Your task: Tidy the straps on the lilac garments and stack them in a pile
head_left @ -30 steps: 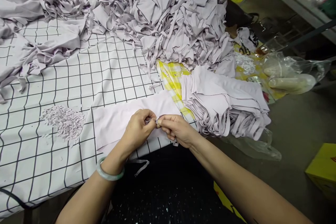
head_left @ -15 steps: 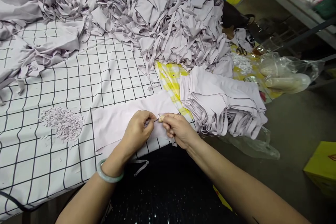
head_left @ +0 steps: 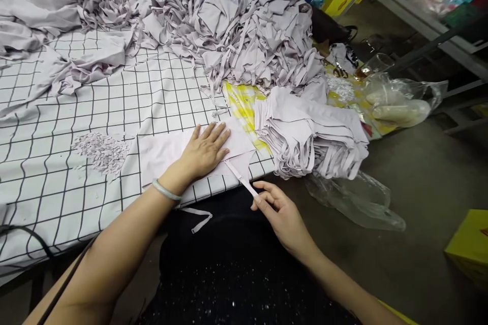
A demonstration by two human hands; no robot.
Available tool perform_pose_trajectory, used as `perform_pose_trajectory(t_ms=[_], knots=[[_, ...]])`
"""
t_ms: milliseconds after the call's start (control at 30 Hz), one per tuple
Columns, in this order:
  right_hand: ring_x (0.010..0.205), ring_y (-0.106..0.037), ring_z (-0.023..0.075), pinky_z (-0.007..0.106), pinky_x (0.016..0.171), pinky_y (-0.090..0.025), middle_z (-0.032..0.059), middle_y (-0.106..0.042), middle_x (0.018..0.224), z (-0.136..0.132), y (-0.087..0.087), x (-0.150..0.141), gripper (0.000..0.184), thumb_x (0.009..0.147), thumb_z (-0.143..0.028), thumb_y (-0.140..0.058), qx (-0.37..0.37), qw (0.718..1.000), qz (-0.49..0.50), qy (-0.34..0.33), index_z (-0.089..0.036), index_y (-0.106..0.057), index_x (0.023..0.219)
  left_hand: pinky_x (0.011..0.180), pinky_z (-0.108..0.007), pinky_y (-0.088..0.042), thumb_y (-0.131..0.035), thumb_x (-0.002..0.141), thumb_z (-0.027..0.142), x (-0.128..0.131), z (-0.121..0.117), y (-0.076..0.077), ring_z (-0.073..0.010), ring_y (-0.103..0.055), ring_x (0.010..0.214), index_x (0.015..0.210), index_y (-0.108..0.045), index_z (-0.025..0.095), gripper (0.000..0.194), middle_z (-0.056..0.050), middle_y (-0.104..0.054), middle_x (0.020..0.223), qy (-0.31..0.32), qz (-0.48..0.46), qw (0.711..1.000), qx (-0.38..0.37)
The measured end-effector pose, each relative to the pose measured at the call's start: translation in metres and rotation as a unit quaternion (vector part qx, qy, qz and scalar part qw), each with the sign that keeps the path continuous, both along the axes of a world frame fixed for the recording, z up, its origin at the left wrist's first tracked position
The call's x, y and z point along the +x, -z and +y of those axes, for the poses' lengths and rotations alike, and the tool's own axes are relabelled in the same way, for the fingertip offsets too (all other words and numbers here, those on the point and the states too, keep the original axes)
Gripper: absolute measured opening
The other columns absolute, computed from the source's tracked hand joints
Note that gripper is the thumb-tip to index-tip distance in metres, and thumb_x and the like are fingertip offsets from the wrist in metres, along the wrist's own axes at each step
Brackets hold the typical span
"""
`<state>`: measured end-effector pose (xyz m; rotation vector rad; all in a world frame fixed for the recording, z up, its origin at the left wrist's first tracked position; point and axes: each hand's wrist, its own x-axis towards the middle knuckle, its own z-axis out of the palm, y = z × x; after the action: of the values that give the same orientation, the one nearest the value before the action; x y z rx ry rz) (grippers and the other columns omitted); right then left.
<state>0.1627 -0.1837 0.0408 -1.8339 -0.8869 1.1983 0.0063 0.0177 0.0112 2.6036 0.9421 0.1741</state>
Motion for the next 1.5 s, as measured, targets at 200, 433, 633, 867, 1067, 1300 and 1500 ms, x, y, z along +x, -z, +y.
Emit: perform_pose_trajectory(t_ms=[200,433,633,867,1067,1300,1500], knots=[[0.088,-0.065,0.0201,0.037,0.095,-0.046,0.0031,-0.071,0.085,-0.017,0.057,0.004,0.041,0.073,-0.046,-0.078,0.031,0.976,0.194,0.091,-0.021,-0.065,0.102,0.122,-0.060,-0.006,-0.042,0.100,0.040,0.006,0.002,-0.002,-0.0329,-0.015,0.154,0.153,-0.036,0.022,0.056,-0.009,-0.025,0.165,-0.001,0.030,0.999,-0.020],[0.098,-0.064,0.0237,0.038,0.091,-0.051,0.0066,-0.071,0.103,-0.024,0.059,-0.011,0.025,0.078,-0.044,-0.073,0.067,0.997,0.047,0.000,-0.024,-0.073,0.092,0.106,-0.040,-0.045,-0.046,0.095,0.020,-0.069,-0.031,-0.034,-0.0222,-0.060,0.118,0.109,-0.067,0.014,0.026,-0.013,-0.067,0.121,-0.206,-0.276,0.939,0.019],[0.105,-0.065,0.0235,0.037,0.096,-0.047,0.0067,-0.073,0.103,0.031,0.058,-0.092,0.041,0.073,-0.048,-0.077,0.033,0.945,0.214,-0.244,-0.020,-0.073,0.102,0.082,-0.031,-0.055,-0.044,0.072,-0.003,-0.125,-0.110,-0.012,-0.0167,-0.065,0.088,0.094,-0.064,0.017,0.036,-0.005,-0.068,0.092,-0.131,-0.310,0.942,0.015],[0.078,-0.062,0.0164,0.034,0.084,-0.048,-0.0016,-0.065,0.074,0.006,0.019,-0.078,0.038,0.090,-0.045,-0.063,0.067,0.949,0.135,-0.276,-0.019,-0.061,0.117,0.101,-0.050,-0.051,-0.055,0.084,0.001,-0.131,-0.138,0.011,-0.0231,-0.064,0.114,0.106,-0.064,0.019,0.030,-0.011,-0.069,0.119,-0.106,-0.272,0.955,0.047],[0.093,-0.069,0.0176,0.035,0.089,-0.053,0.0062,-0.073,0.095,0.018,-0.063,-0.064,0.022,0.098,-0.032,-0.053,0.066,0.864,0.194,-0.460,-0.020,-0.070,0.104,0.109,-0.057,-0.044,-0.060,0.092,0.017,-0.135,-0.142,0.013,-0.0239,-0.064,0.120,0.110,-0.069,0.024,0.021,-0.008,-0.071,0.124,-0.118,-0.275,0.953,0.058],[0.072,-0.066,0.0149,0.032,0.075,-0.056,0.0006,-0.069,0.074,0.098,-0.076,-0.077,0.015,0.080,-0.033,-0.078,0.153,0.913,0.188,-0.327,-0.020,-0.076,0.088,0.114,-0.057,-0.037,-0.055,0.095,0.020,-0.135,-0.144,0.000,-0.0250,-0.057,0.130,0.114,-0.072,0.028,0.026,-0.004,-0.067,0.132,-0.124,-0.213,0.969,0.003],[0.079,-0.063,0.0135,0.031,0.081,-0.054,0.0002,-0.066,0.079,0.151,-0.053,-0.101,0.028,0.074,-0.047,-0.081,0.178,0.927,0.263,-0.200,-0.020,-0.074,0.079,0.113,-0.058,-0.038,-0.056,0.095,0.020,-0.135,-0.145,0.004,-0.0253,-0.057,0.130,0.114,-0.072,0.029,0.027,-0.005,-0.067,0.133,-0.142,-0.205,0.968,-0.017]])
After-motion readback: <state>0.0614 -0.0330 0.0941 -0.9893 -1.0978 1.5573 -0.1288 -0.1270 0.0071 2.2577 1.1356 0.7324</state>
